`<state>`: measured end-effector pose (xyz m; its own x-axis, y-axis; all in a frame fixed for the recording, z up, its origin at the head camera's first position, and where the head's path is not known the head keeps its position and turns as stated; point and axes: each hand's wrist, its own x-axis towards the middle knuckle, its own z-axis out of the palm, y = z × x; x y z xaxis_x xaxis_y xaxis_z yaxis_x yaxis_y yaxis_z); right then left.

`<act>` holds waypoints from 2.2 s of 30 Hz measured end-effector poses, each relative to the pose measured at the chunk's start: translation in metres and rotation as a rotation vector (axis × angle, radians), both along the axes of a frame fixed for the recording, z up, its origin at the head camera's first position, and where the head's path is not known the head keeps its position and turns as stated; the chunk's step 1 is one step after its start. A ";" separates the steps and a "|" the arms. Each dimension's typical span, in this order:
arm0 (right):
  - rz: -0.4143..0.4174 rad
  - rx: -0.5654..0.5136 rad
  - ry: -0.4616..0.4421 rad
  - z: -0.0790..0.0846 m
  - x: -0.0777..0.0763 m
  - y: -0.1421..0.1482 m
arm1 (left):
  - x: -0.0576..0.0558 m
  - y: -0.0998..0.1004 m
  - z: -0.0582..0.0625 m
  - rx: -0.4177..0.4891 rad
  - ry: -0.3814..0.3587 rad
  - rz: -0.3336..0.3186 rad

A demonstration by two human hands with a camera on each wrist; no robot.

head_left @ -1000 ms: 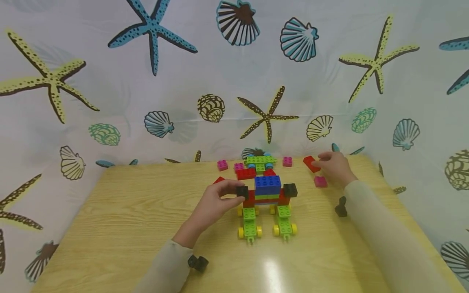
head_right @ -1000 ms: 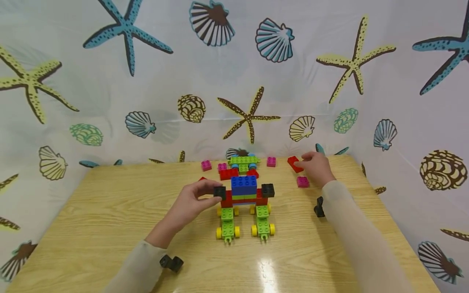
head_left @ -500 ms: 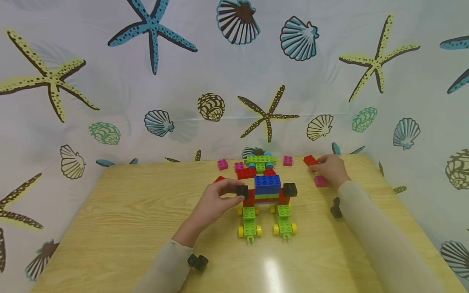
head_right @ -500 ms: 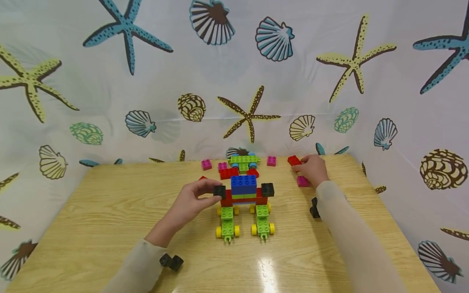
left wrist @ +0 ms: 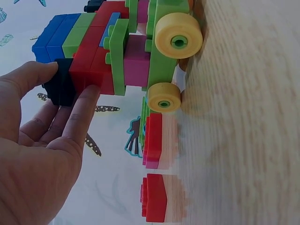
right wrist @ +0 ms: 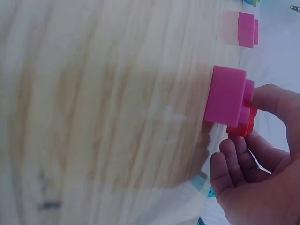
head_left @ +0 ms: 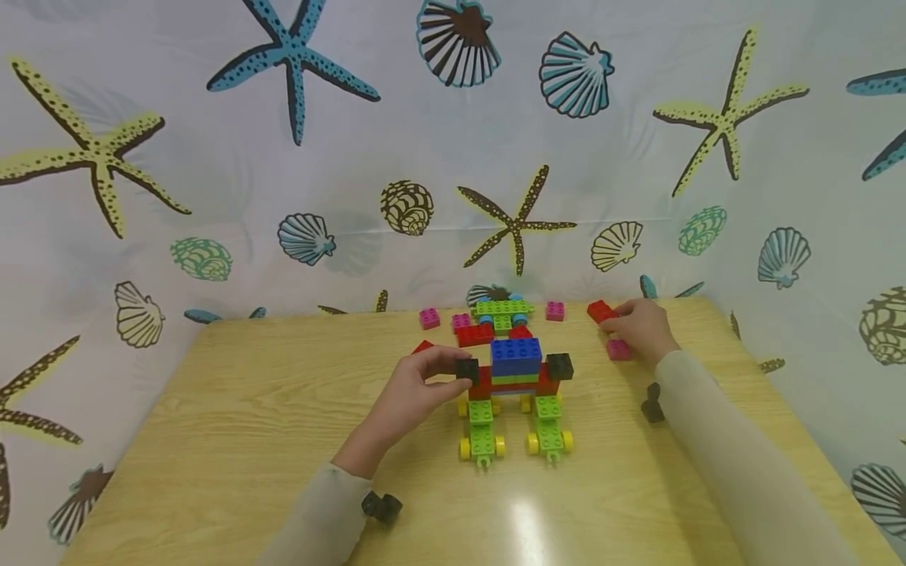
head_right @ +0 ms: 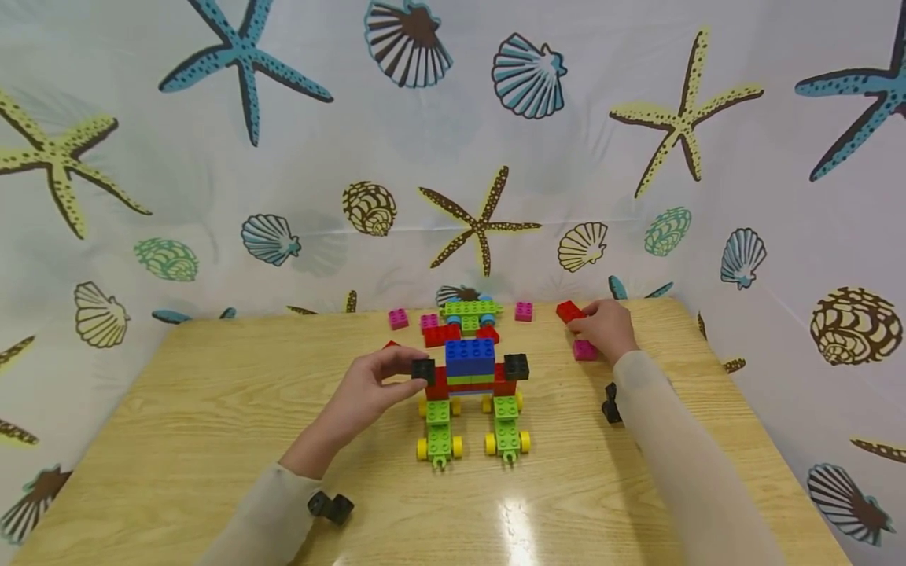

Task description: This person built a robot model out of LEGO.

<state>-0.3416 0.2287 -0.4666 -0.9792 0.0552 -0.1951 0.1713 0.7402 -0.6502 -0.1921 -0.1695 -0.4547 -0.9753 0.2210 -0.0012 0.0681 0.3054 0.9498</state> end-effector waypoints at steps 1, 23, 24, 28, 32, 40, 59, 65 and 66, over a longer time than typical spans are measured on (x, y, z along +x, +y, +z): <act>0.000 -0.007 0.003 0.000 0.001 0.001 | 0.000 0.000 0.000 0.002 -0.003 0.002; 0.178 -0.099 0.116 0.061 0.055 -0.012 | 0.000 0.000 0.000 0.002 -0.015 -0.013; 0.185 -0.106 0.114 0.065 0.059 -0.014 | -0.001 0.000 -0.001 0.000 -0.016 -0.014; 0.215 -0.131 0.123 0.082 0.076 -0.022 | -0.001 0.000 -0.001 -0.001 -0.012 -0.013; 0.303 -0.148 0.161 0.094 0.091 -0.027 | -0.002 0.000 0.000 0.002 -0.007 -0.016; 0.448 -0.179 0.181 0.103 0.105 -0.036 | -0.001 -0.001 0.000 -0.004 -0.008 -0.014; 0.613 -0.186 0.226 0.104 0.108 -0.055 | -0.002 -0.001 -0.002 -0.002 -0.005 -0.021; 0.630 -0.184 0.209 0.105 0.106 -0.054 | -0.002 0.000 -0.001 -0.005 -0.001 -0.023; 0.633 -0.176 0.210 0.105 0.106 -0.054 | -0.002 0.000 -0.001 -0.003 -0.001 -0.023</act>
<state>-0.2361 0.1746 -0.3616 -0.8305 -0.5548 0.0490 -0.4020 0.5363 -0.7421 -0.1946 -0.1698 -0.4555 -0.9700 0.2431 -0.0025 0.0745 0.3070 0.9488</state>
